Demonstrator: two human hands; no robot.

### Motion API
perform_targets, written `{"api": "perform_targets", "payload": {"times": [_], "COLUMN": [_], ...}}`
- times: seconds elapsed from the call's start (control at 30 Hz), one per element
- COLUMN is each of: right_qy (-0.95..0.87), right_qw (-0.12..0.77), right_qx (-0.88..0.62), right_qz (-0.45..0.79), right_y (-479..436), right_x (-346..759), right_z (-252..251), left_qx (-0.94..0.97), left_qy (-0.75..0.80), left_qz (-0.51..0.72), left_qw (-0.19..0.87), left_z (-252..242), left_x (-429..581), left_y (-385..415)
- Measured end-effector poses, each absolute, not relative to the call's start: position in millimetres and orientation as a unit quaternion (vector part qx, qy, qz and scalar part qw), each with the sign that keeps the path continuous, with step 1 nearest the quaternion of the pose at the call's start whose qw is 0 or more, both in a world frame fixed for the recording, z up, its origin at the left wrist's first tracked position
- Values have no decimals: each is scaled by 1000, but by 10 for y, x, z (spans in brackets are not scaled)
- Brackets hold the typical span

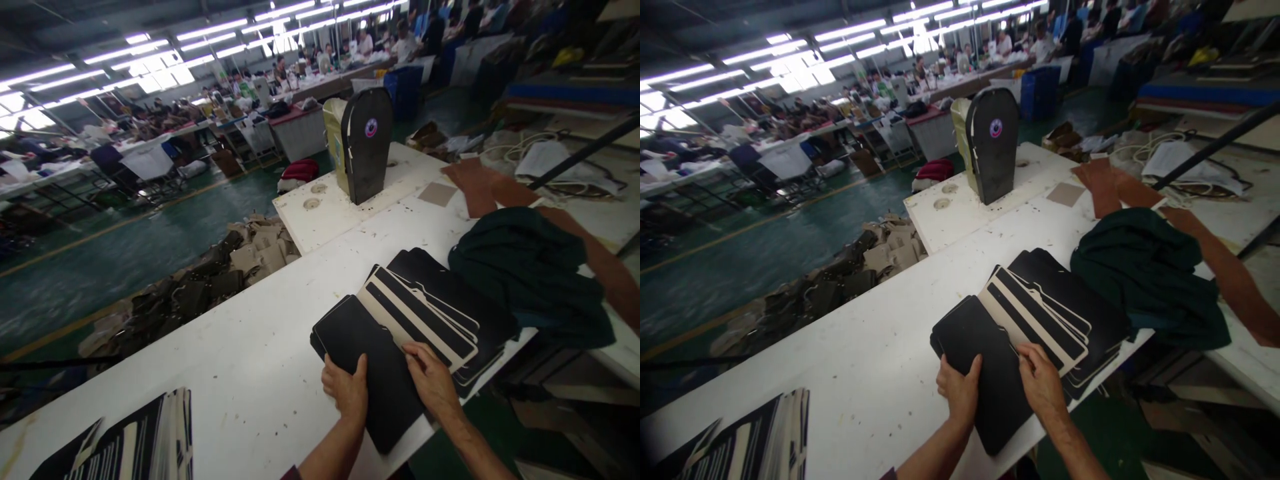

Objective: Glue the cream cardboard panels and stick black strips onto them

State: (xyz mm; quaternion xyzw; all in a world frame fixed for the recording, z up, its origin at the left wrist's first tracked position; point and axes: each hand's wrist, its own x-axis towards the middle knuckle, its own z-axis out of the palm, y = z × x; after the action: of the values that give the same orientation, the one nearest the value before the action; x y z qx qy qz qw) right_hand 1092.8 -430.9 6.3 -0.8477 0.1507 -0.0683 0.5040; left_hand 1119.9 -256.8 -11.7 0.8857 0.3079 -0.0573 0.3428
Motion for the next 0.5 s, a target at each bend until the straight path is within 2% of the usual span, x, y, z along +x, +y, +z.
{"api": "perform_targets", "payload": {"times": [0.17,0.33,0.5], "right_qy": [157,160,188], "right_qw": [503,502,505], "right_qx": [-848,-846,-836], "right_qz": [-62,-85,-105], "right_y": [-4310,-4318,-4434], "right_x": [10843,10759,10607], "right_z": [104,195,246], "left_qx": [890,865,846], "left_qy": [273,174,178], "left_qz": [-62,-57,-76], "left_qw": [360,467,496], "left_z": [-123,-235,-264], "left_x": [11151,11013,10930], "left_y": [-2410,-2029,-1869]}}
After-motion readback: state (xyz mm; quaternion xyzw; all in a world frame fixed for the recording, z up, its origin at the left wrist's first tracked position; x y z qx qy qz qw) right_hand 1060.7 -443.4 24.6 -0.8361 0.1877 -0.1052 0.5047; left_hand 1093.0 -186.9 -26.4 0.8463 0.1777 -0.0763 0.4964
